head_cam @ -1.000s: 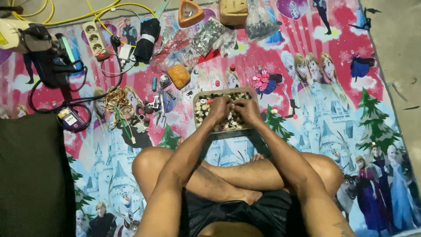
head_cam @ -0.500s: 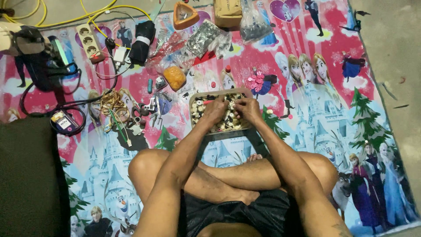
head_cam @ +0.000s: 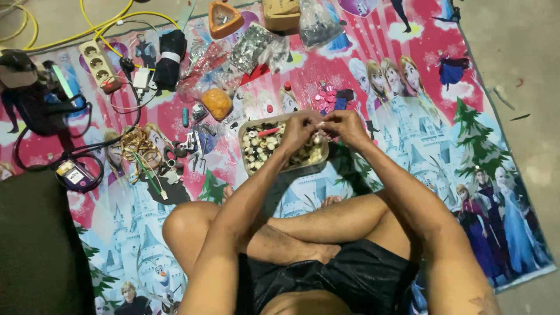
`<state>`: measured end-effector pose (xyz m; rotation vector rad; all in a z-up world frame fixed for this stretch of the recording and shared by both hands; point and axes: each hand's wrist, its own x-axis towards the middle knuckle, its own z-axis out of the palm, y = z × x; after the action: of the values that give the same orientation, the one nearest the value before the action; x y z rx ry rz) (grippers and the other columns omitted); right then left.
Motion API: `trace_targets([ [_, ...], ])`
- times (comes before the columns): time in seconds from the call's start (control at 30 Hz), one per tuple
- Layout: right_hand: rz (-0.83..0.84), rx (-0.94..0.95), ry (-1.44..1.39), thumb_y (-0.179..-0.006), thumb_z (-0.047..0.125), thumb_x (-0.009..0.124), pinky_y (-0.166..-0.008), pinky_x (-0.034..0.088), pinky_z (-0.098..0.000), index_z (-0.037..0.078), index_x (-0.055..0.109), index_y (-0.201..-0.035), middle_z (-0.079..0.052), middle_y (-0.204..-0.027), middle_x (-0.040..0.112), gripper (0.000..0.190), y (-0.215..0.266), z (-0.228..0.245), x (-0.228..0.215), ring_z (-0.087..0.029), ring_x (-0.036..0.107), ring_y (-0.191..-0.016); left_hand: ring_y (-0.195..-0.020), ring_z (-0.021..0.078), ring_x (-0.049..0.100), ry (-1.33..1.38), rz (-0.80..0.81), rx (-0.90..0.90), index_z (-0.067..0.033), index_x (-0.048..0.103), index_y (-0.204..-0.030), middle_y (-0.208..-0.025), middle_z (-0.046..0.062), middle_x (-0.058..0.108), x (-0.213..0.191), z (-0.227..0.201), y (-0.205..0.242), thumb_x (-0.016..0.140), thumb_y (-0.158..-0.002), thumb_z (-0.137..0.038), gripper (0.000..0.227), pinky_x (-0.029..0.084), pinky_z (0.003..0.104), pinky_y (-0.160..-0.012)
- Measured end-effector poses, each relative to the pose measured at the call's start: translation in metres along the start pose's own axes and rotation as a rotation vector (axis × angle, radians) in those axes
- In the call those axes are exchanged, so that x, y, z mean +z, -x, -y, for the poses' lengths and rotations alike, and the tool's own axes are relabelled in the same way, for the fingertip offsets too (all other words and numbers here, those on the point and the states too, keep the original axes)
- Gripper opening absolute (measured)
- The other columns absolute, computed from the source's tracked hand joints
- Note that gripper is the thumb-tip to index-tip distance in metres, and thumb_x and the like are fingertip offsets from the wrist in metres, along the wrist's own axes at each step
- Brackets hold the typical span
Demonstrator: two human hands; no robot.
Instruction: The person sorts small decorative components by picking them out of a container and placing them onto a bed, separating pink components from white components. The person uses both hands to manipulate the components, occasionally shifting the container.
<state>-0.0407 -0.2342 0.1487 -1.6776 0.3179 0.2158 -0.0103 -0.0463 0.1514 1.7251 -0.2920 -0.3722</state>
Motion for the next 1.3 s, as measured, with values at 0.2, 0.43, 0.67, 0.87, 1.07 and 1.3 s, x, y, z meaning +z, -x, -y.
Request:
trace_targets([
  [0.2,-0.08,0.236,0.052,-0.088,-0.003,0.07,-0.052,0.065,-0.0377,-0.005,0.071,-0.098,-0.023,-0.071,0.068,0.011,0.003,-0.038,-0.084,-0.027,0.07,-0.055,-0.097,0.0371,0.075,-0.41,0.188,0.088,-0.01,0.077,-0.092,-0.086,0.016,0.076,0.112,0.082,-0.068,0.074,-0.085,-0.019,0.012,0.057,0.048,-0.087],
  [0.43,0.025,0.282,0.194,-0.081,-0.009,0.073,-0.049,0.064,-0.0426,-0.008,0.071,-0.086,-0.03,-0.066,0.066,0.005,-0.063,-0.168,-0.128,-0.034,0.07,-0.052,-0.093,0.0431,0.075,-0.696,0.348,0.123,-0.0072,0.072,-0.096,-0.09,0.022,0.074,0.144,0.107,-0.078,0.06,-0.09,-0.021,0.02,0.061,0.051,-0.078],
  [0.67,0.064,0.141,0.747,-0.083,0.025,0.079,-0.091,0.058,-0.0447,0.021,0.083,-0.1,-0.013,-0.1,0.078,0.018,-0.081,-0.176,-0.123,-0.036,0.072,-0.098,-0.095,0.0432,0.074,-0.948,0.406,0.295,-0.0038,0.072,-0.107,-0.097,0.021,0.074,0.163,0.111,-0.06,0.062,-0.093,-0.026,0.028,0.06,0.055,-0.081],
  [0.87,0.061,0.029,0.925,-0.087,0.03,0.076,-0.102,0.055,-0.0473,0.023,0.083,-0.106,-0.013,-0.109,0.079,0.021,-0.079,-0.166,-0.125,-0.039,0.069,-0.112,-0.087,0.0441,0.074,-0.904,0.257,0.441,-0.0059,0.068,-0.114,-0.09,0.02,0.072,0.174,0.153,-0.063,0.051,-0.095,-0.017,0.028,0.059,0.055,-0.074],
  [1.07,0.033,-0.04,0.91,-0.089,0.029,0.076,-0.099,0.055,-0.0484,0.02,0.082,-0.105,-0.014,-0.107,0.078,0.02,-0.067,-0.132,-0.12,-0.038,0.069,-0.11,-0.088,0.0406,0.071,-0.765,0.107,0.513,-0.011,0.067,-0.099,-0.088,0.015,0.066,0.126,0.115,-0.043,0.053,-0.094,-0.018,0.016,0.058,0.05,-0.073],
  [1.3,0.004,0.02,0.443,-0.087,0.022,0.076,-0.063,0.062,-0.0327,0.011,0.079,-0.108,-0.014,-0.079,0.075,0.024,-0.012,-0.028,-0.039,-0.023,0.073,-0.067,-0.102,0.0402,0.069,-0.644,0.048,0.222,-0.0102,0.068,-0.1,-0.097,0.016,0.067,0.012,0.136,-0.008,0.062,-0.096,-0.024,0.015,0.057,0.053,-0.082],
])
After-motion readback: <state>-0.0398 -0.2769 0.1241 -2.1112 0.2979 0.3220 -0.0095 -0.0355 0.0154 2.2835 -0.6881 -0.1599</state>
